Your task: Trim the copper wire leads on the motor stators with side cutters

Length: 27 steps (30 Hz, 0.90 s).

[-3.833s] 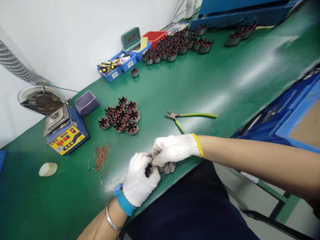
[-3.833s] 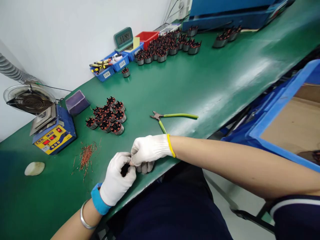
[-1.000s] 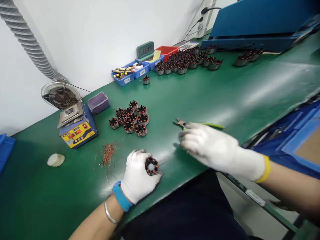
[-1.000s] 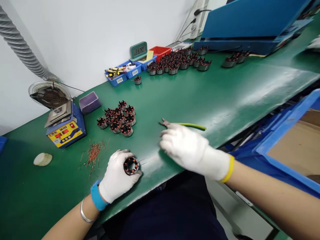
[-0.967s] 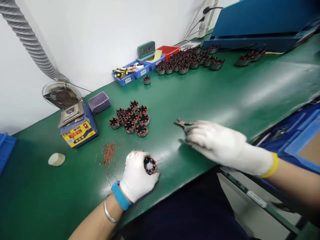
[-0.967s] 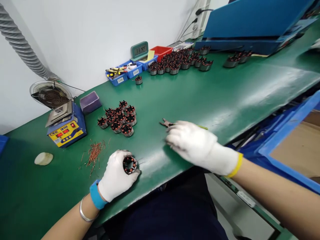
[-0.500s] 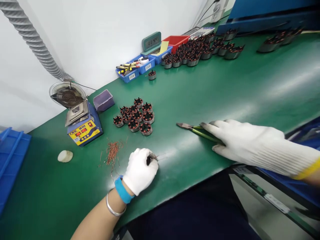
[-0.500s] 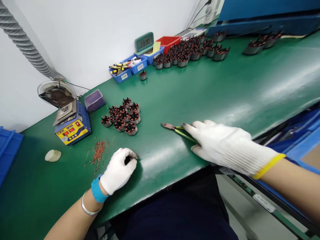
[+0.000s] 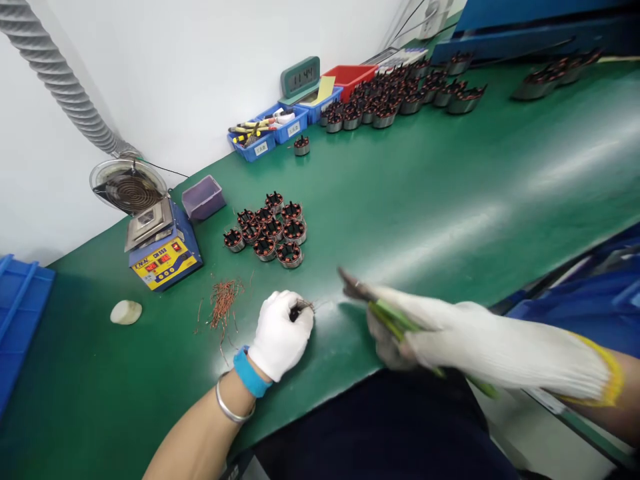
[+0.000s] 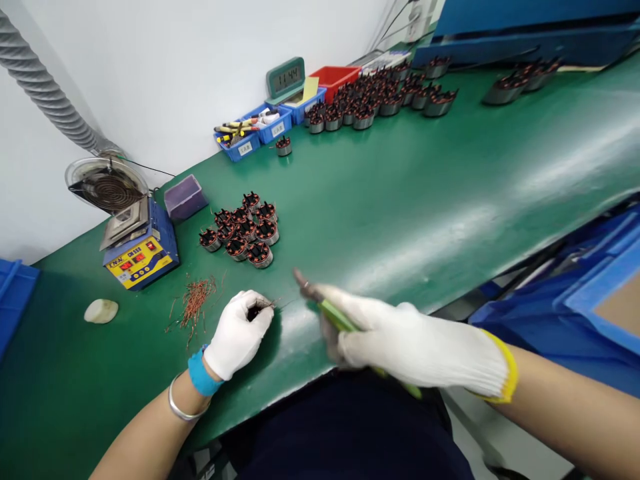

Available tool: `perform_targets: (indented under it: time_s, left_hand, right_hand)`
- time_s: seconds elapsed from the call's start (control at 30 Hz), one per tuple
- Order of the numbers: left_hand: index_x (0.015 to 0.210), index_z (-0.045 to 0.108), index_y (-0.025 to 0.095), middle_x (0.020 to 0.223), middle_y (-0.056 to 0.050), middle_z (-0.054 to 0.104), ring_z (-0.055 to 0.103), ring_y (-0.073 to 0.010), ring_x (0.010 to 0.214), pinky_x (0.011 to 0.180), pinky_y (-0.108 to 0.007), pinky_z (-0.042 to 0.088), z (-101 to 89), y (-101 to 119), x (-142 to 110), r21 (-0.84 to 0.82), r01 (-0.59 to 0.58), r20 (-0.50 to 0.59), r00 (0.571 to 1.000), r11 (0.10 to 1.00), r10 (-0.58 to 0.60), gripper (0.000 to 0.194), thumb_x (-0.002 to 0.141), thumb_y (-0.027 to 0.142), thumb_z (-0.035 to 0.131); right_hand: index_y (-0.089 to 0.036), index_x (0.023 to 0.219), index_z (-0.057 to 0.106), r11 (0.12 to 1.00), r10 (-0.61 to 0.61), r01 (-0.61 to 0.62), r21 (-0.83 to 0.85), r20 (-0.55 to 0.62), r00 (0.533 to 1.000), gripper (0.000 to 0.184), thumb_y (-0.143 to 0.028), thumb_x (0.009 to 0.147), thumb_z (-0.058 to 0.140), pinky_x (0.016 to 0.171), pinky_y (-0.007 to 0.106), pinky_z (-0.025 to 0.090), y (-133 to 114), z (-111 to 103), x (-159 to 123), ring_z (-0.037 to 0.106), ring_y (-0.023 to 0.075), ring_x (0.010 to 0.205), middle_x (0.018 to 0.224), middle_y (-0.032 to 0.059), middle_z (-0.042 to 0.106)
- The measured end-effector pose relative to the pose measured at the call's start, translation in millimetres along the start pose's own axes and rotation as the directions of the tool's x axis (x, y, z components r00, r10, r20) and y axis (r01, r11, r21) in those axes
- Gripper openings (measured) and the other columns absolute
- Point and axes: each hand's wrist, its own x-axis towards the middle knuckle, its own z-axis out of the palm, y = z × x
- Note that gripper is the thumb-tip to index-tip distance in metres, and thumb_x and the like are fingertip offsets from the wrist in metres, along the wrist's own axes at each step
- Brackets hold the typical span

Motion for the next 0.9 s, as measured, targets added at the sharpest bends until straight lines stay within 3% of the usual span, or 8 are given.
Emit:
perform_targets:
  time_s: [0.03,0.1,0.27,0.4,0.57,0.7,0.8,0.9]
  left_hand:
    - [0.067,0.054,0.02,0.07,0.0,0.058,0.051,-0.0168,0.073,0.072,-0.03,0.04,0.2,0,0,-0.003,0.0,-0.004,1.0,1.0,0.0,0.012,0.078,0.015,0.053]
    - [0.069,0.055,0.02,0.071,0.0,0.058,0.051,-0.017,0.074,0.072,-0.03,0.04,0.6,0,0,-0.003,-0.002,-0.006,1.0,1.0,0.002,0.012,0.079,0.016,0.052]
    - [0.069,0.056,0.021,0.072,0.0,0.059,0.052,-0.0178,0.076,0.074,-0.03,0.041,0.3,1,0,0.013,-0.015,0.004,1.0,1.0,0.015,0.013,0.08,0.016,0.051]
    - [0.069,0.056,0.021,0.073,0.0,0.06,0.053,-0.0177,0.076,0.076,-0.031,0.042,-1.3,0,1,0.052,-0.036,0.038,0.999,0.998,0.034,0.014,0.08,0.015,0.051]
    - [0.066,0.053,0.02,0.07,0.001,0.058,0.052,-0.017,0.073,0.077,-0.032,0.042,-2.0,1,2,0.058,-0.059,0.032,0.998,0.997,0.057,0.014,0.079,0.014,0.052]
    - [0.07,0.056,0.019,0.071,-0.001,0.059,0.054,-0.0172,0.072,0.073,-0.032,0.045,-3.3,1,-2,-0.06,0.023,-0.039,0.999,0.998,-0.025,0.005,0.072,0.015,0.056]
    - [0.09,0.058,0.017,0.089,-0.005,0.064,0.061,-0.0188,0.085,0.081,-0.033,0.049,-5.7,-6,-5,-0.349,0.058,-0.182,0.975,0.935,-0.128,0.015,0.076,0.024,0.056]
    - [0.105,0.054,0.017,0.107,-0.008,0.062,0.062,-0.0188,0.096,0.087,-0.034,0.051,-6.2,-19,-5,-0.55,-0.037,-0.339,0.923,0.835,-0.182,0.028,0.089,0.037,0.044]
  right_hand:
    - [-0.022,0.139,0.04,0.985,0.021,-0.051,0.166,0.177,0.984,0.07,-0.029,0.071,0.053,0.063,0.029,0.05,-6,5,-2,0.061,0.0177,0.072,0.088,0.004,0.062]
    - [-0.019,0.136,0.042,0.91,0.04,-0.189,0.37,0.375,0.926,0.072,-0.03,0.067,0.058,0.063,0.029,0.051,-15,13,-2,0.061,0.0174,0.073,0.088,0.0039,0.06]
    - [-0.024,0.136,0.041,0.879,0.059,-0.223,0.421,0.367,0.928,0.07,-0.032,0.069,0.061,0.064,0.029,0.053,-19,18,10,0.064,0.0212,0.084,0.089,0.0029,0.061]
    - [-0.026,0.132,0.046,0.947,0.121,-0.208,0.245,0.328,0.937,0.062,-0.027,0.071,0.058,0.06,0.027,0.053,-24,16,14,0.067,0.0201,0.078,0.091,0.0032,0.065]
    - [-0.026,0.141,0.036,0.96,0.209,-0.258,0.112,0.329,0.921,0.066,-0.026,0.077,0.053,0.054,0.026,0.051,-39,15,19,0.067,0.0171,0.06,0.081,0.002,0.066]
    - [-0.028,0.142,0.037,0.974,0.208,-0.175,-0.144,0.267,0.941,0.064,-0.026,0.079,0.05,0.059,0.028,0.052,-45,14,21,0.067,0.0176,0.063,0.093,0.0039,0.068]
    - [-0.027,0.142,0.041,0.813,0.034,-0.018,-0.582,0.016,0.999,0.063,-0.027,0.08,0.048,0.065,0.032,0.049,-40,16,21,0.067,0.0258,0.086,0.108,0.0093,0.066]
    - [-0.022,0.138,0.048,0.524,-0.235,0.025,-0.852,-0.116,0.965,0.057,-0.028,0.082,0.049,0.069,0.037,0.046,-34,21,23,0.063,0.0301,0.088,0.104,0.0135,0.063]
